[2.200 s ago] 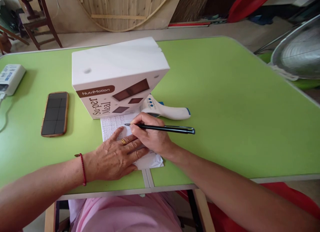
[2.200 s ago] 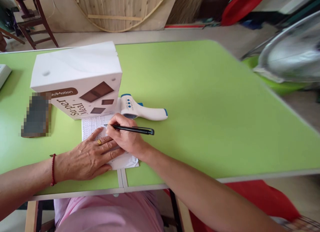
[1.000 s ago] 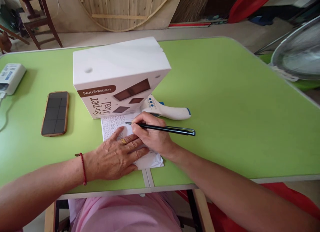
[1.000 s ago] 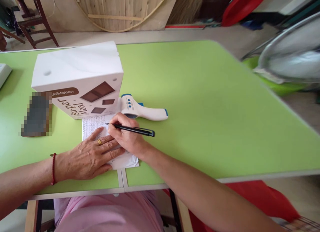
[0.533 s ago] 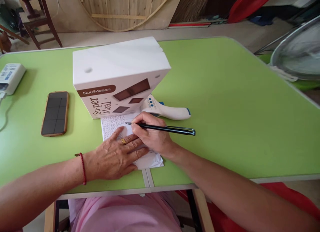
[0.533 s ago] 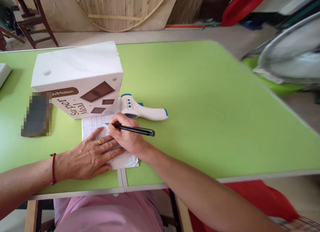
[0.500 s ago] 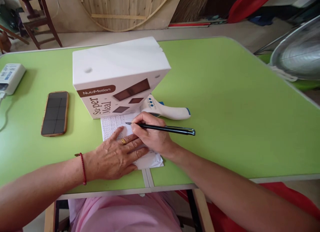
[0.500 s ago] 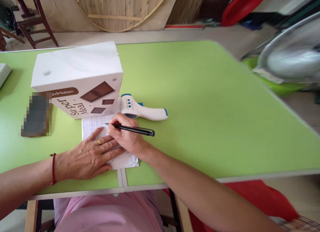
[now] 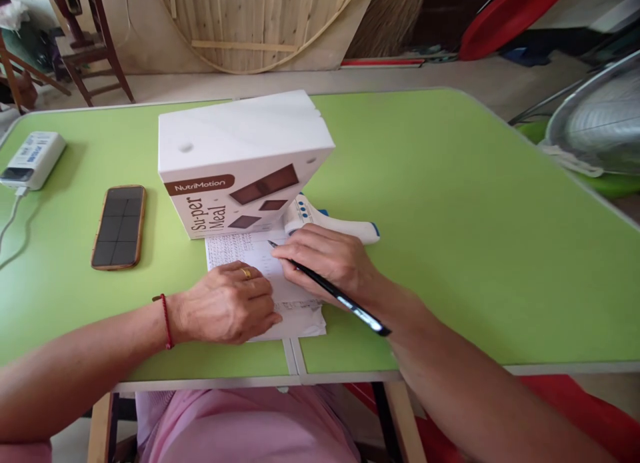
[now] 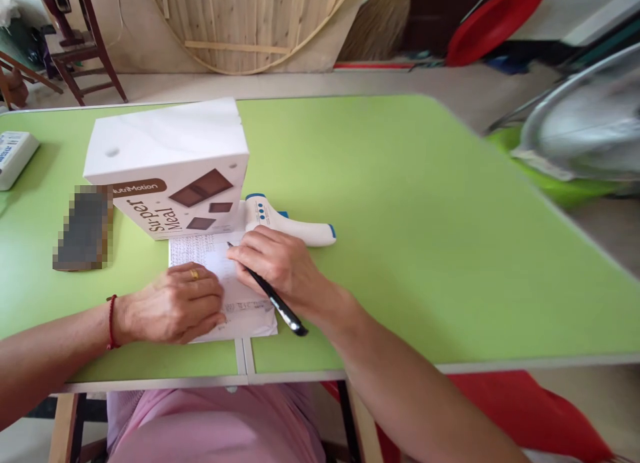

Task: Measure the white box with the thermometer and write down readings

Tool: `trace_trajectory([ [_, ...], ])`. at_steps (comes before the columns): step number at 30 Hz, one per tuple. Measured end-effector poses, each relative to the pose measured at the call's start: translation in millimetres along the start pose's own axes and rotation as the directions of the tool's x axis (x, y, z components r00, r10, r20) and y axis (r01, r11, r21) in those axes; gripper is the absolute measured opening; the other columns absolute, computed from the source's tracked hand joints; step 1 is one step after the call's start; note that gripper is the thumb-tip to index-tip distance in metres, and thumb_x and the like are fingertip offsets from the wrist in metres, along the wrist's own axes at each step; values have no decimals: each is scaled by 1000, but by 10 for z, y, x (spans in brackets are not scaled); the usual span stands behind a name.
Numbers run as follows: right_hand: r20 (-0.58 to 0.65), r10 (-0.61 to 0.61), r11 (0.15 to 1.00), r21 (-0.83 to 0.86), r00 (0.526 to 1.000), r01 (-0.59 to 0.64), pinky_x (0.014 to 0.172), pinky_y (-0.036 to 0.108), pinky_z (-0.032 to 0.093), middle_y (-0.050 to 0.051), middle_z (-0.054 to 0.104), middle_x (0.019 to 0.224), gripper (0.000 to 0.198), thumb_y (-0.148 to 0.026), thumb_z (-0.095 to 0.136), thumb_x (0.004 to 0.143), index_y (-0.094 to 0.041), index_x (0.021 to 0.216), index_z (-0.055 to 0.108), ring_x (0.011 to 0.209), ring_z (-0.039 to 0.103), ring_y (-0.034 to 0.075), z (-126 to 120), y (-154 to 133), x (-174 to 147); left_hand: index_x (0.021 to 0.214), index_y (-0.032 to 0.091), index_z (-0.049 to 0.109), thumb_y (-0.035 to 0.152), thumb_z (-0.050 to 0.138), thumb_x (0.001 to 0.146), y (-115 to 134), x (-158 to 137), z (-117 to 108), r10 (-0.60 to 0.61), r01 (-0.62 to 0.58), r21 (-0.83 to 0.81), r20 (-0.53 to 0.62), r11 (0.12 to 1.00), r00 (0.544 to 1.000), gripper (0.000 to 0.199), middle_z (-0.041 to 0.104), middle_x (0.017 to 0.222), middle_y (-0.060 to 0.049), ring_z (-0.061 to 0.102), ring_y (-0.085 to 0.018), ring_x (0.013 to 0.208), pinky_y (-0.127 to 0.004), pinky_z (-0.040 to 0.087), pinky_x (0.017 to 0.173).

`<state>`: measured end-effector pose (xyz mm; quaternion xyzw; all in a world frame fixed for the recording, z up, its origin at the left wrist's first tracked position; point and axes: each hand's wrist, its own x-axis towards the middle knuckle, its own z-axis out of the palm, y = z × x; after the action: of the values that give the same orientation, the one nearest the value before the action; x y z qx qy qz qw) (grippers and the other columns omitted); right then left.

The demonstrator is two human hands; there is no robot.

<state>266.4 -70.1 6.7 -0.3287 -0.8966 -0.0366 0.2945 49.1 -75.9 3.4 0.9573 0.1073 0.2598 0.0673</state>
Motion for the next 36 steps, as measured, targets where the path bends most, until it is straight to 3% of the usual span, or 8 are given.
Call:
trace_trajectory([
  [4,161,13,975,-222,987,24,62,30,47,9,69,83,24,-1,48,90,-13,98,67,77,61,21,-61,13,-76,72,21,41,18,45,96,-155,38,-229,-23,8,-35,-456,999,890,24,46,59,2,45,-13,51,-30,37,51],
  [8,233,69,951,-308,970,6,62,30,46,10,68,84,33,8,44,85,-11,97,68,74,59,20,2,18,-132,84,22,47,26,55,93,-346,44,-497,-80,98,-21,-751,995,656,13,42,69,1,45,-15,60,-32,36,56],
  [11,286,71,957,-288,956,15,63,30,46,11,68,86,35,8,42,85,-11,99,68,76,59,20,43,36,-144,97,25,51,52,72,80,-472,28,-566,-139,160,-78,-898,984,417,38,46,89,-3,51,-20,81,-37,44,72],
  [14,290,60,967,-253,955,16,62,31,46,11,67,85,33,4,45,86,-12,101,69,76,60,21,52,48,-139,119,28,48,62,80,68,-564,-26,-491,-466,274,-378,-758,884,457,70,50,118,-7,53,-27,113,-44,47,93],
  [16,271,56,972,-236,961,10,62,31,46,9,66,82,30,2,48,87,-14,101,70,74,59,21,47,51,-131,126,27,45,59,81,68,-613,-79,-402,-684,356,-600,-502,716,529,76,52,125,-9,53,-31,120,-48,49,97],
  [20,256,43,977,-213,966,13,63,31,47,7,64,79,26,0,53,87,-15,99,72,74,60,20,38,48,-116,109,21,57,45,87,64,-711,-179,-258,-768,447,-751,-122,485,628,59,61,116,-11,60,-34,113,-55,54,92],
  [29,263,57,981,-196,963,-5,64,33,50,8,66,81,28,-1,51,87,-16,97,72,76,61,21,59,36,-126,112,18,54,40,93,55,-627,-181,-352,-858,586,-645,-238,490,456,73,68,109,-12,66,-31,98,-50,56,83],
  [36,218,71,973,-228,974,-20,60,30,52,12,71,88,33,2,46,84,-15,95,72,75,64,21,24,-10,-57,111,16,62,49,81,71,-442,-110,-382,-818,509,-742,-91,437,568,55,70,111,-12,66,-31,102,-48,55,87],
])
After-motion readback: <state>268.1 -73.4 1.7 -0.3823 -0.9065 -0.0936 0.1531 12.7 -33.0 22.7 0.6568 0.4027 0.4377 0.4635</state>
